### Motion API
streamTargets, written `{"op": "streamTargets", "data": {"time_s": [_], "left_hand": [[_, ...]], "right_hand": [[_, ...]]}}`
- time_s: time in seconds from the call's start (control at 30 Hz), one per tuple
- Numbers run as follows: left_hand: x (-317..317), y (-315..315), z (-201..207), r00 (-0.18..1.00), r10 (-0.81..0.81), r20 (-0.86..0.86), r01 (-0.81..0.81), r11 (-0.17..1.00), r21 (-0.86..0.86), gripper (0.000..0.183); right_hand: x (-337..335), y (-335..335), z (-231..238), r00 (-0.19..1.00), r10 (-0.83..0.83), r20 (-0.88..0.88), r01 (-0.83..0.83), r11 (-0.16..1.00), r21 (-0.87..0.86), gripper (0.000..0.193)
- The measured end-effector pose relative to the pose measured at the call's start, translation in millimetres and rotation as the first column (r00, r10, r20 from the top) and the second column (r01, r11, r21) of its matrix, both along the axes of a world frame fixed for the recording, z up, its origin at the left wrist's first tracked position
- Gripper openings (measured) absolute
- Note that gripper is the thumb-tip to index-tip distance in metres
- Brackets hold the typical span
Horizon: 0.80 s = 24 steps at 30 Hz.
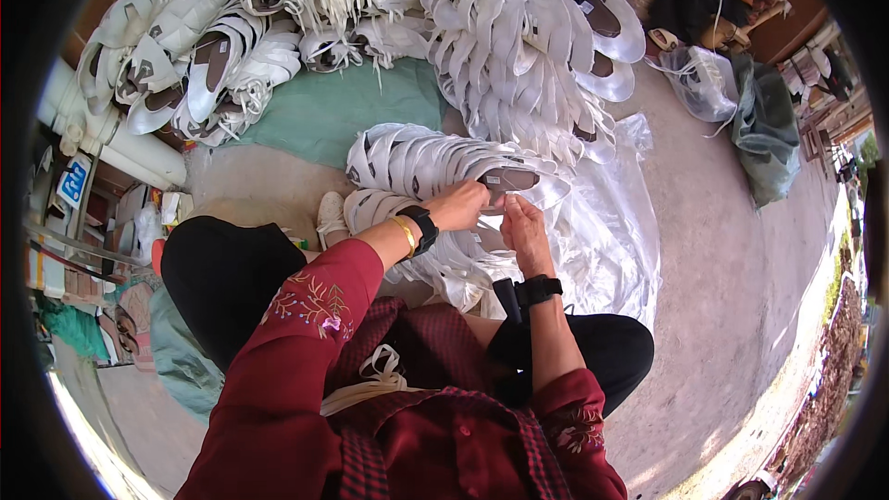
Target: The worker is lacing and then stacking shoe uppers in a shoe manufacturing environment.
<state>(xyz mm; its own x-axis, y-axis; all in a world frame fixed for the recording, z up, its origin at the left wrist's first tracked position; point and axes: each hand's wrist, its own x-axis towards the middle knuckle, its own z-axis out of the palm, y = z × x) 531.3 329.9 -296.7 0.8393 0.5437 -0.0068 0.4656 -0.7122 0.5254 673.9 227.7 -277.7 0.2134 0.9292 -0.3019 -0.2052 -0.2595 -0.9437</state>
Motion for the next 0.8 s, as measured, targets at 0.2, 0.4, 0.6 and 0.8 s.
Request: {"op": "streamTargets", "data": {"time_s": [0.2, 0.4, 0.6, 0.8], "left_hand": [[7, -2, -11, 0.999, 0.033, -0.005, -0.032, 0.998, 0.06, 0.012], [7, 1, -13, 0.999, 0.033, -0.034, -0.037, 0.991, -0.129, 0.012], [12, -22, -46, 0.993, -0.026, -0.112, 0.058, 0.954, 0.294, 0.01], [9, -8, -63, 0.997, -0.079, 0.019, 0.074, 0.983, 0.166, 0.009]], "right_hand": [[15, -5, -20, 0.991, -0.113, 0.078, 0.118, 0.991, -0.064, 0.026], [33, -1, -41, 0.876, -0.278, -0.393, 0.165, 0.94, -0.298, 0.017], [40, 14, -46, 0.652, -0.38, -0.656, 0.078, 0.894, -0.441, 0.016], [60, -1, -86, 0.677, -0.516, -0.525, 0.202, 0.816, -0.541, 0.02]]}}
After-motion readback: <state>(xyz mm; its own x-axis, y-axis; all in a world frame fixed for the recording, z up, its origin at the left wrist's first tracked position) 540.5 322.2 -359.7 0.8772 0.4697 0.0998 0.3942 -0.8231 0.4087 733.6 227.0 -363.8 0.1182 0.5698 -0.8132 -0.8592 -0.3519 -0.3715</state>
